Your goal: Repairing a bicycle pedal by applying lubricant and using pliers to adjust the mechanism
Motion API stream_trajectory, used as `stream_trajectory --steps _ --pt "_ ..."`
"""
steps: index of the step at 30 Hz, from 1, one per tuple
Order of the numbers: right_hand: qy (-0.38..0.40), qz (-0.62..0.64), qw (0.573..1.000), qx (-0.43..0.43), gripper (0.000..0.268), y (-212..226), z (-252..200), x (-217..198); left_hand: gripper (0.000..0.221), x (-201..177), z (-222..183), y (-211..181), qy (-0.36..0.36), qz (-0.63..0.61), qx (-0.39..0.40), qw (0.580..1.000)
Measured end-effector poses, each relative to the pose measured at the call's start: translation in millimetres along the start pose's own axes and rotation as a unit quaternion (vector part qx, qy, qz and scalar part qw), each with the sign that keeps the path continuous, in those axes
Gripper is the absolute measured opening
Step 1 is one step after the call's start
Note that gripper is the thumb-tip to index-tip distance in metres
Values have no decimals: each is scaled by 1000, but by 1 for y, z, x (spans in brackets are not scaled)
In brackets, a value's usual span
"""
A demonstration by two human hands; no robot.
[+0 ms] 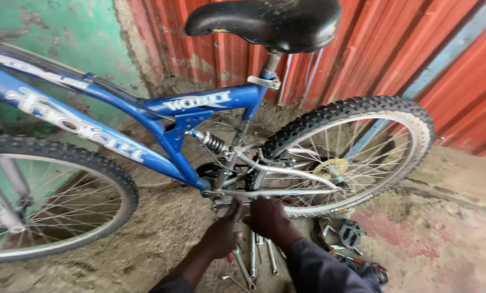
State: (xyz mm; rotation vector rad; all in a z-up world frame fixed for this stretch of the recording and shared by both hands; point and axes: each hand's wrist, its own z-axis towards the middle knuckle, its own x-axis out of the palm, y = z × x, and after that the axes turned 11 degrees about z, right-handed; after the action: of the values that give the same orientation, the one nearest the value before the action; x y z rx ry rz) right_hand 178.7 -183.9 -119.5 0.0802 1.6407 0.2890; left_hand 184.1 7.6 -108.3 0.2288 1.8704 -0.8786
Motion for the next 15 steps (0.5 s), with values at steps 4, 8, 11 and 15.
stream_trajectory --steps 4,8,11,15 --pt "155 43 987 16 46 20 -19 -47 85 14 4 7 46 50 -1 998" --pt "209 99 973 16 49 35 -24 -81 34 45 20 38 -14 -9 -23 1000" --pt "217 114 969 18 54 32 -25 -85 18 80 33 70 -131 -84 -103 983" --pt "235 127 964 18 59 24 -23 -85 57 94 40 86 -147 -185 -340 910"
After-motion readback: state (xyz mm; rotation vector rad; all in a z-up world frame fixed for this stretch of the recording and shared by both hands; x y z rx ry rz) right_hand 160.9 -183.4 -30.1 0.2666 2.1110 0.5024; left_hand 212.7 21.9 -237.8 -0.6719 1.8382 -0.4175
